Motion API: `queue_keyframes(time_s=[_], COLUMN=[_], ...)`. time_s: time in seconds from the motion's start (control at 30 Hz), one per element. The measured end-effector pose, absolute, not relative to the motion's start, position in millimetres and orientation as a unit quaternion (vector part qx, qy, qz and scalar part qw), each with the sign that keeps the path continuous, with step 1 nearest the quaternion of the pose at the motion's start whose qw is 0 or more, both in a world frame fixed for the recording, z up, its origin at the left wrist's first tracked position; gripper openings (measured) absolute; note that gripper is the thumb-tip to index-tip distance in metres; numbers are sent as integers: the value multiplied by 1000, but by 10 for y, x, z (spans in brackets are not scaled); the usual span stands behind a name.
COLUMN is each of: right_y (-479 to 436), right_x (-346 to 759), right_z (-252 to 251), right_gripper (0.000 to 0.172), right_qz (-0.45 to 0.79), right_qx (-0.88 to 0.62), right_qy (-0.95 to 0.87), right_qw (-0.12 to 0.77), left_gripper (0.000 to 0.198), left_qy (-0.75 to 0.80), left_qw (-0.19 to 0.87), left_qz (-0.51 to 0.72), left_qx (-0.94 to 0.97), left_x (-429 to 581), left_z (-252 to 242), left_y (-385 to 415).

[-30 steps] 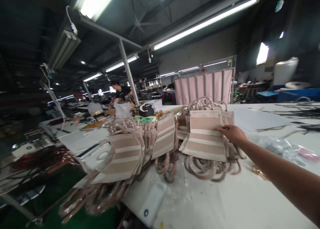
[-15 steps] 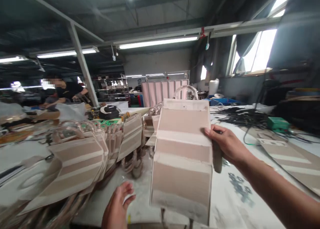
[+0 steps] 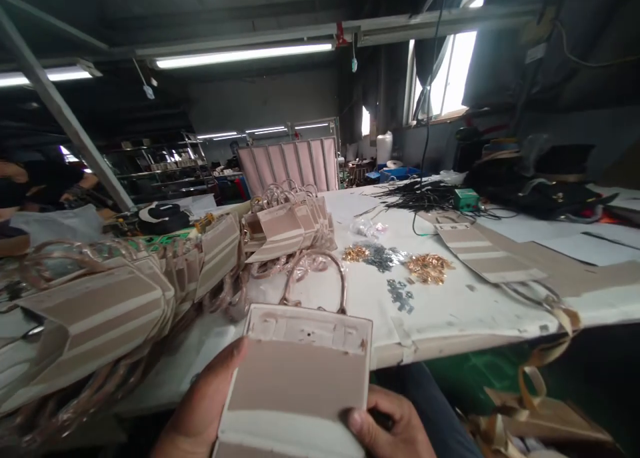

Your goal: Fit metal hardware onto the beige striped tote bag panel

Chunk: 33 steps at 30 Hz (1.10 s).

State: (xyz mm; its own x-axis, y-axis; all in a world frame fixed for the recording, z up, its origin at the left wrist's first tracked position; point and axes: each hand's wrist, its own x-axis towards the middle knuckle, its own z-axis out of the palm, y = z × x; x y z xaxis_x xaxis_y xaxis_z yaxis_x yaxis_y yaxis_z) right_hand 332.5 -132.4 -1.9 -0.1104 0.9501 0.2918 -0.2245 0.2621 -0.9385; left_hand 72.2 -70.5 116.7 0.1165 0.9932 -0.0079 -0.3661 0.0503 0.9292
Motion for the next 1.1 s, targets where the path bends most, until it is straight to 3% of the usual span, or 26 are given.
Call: queue_keyframes(time_s=[0.17, 0.3, 0.4, 0.6, 0.8, 1.0, 1.1], right_y=[-1354, -1295, -1254, -1257, -1210, -1034, -1010], right_x=[3547, 3912, 4093, 4118, 4173, 4157, 4257], right_z=[-11, 68, 64, -205, -582, -722, -635], right_gripper=[37, 76, 84, 70, 76, 85, 67], right_qz=[533, 486, 454, 587, 615, 580, 508], right_qx=[-257, -361, -383, -373, -465, -540, -576], right_qy=[-578, -540, -564, -548, -499, -488, -539], right_qw=[562, 584, 574, 465, 396, 365, 348], left_gripper=[76, 80, 91, 72, 61, 57, 50], left_qy=[477, 526, 506, 429, 402, 442, 495], left_qw=[496, 566, 680, 652, 559, 471, 394], left_qz=[486, 407, 292, 201, 205, 178, 170], left_qx=[539, 487, 443, 592, 696, 743, 756], left_x=[902, 912, 954, 1318, 1671, 1774, 1779], left_z=[1417, 1342, 1096, 543, 61, -191, -197], left_y=[-609, -503, -381, -20, 399, 635, 692])
